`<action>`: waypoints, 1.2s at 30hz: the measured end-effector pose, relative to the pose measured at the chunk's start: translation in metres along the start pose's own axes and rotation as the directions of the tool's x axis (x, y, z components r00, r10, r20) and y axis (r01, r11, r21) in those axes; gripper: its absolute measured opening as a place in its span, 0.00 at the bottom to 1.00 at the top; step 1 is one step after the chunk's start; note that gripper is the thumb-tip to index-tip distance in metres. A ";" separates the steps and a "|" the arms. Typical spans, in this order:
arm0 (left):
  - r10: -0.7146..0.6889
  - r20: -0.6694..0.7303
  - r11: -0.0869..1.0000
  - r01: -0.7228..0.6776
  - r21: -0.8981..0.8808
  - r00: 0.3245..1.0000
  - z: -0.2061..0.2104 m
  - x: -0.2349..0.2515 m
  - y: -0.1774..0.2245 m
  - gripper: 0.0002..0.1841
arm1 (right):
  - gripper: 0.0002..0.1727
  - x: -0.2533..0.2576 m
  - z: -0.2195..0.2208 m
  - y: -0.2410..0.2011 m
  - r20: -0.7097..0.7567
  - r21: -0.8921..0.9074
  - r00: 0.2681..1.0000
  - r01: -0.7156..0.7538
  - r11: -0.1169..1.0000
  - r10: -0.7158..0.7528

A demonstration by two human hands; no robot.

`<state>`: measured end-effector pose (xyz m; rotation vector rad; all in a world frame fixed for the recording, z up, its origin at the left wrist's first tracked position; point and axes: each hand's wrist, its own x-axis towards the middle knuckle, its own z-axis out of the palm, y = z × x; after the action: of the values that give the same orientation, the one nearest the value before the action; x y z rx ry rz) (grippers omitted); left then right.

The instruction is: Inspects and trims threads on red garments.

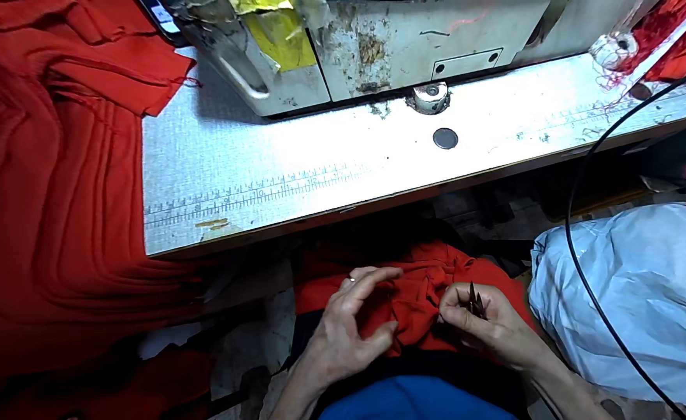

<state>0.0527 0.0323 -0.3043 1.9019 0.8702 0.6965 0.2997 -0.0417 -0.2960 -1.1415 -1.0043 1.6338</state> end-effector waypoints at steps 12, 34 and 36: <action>0.096 0.061 0.972 -0.080 -0.220 0.993 0.007 0.015 -0.004 0.09 | 0.04 0.010 -0.003 0.024 0.185 0.701 0.978 -0.062 0.711 -0.097; 0.297 -0.283 0.936 -0.218 0.277 0.912 0.053 0.016 0.010 0.10 | 0.16 -0.001 0.029 -0.003 -0.037 -0.732 0.808 0.378 0.567 -0.588; 0.300 -0.309 0.945 -0.235 0.229 0.903 0.059 0.017 0.008 0.10 | 0.12 -0.007 0.055 -0.006 0.036 -0.689 0.756 0.492 0.532 -0.654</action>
<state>0.1099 0.0138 -0.3209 2.1308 0.9178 1.1755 0.2493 -0.0535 -0.2750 -1.2079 -1.6696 0.5613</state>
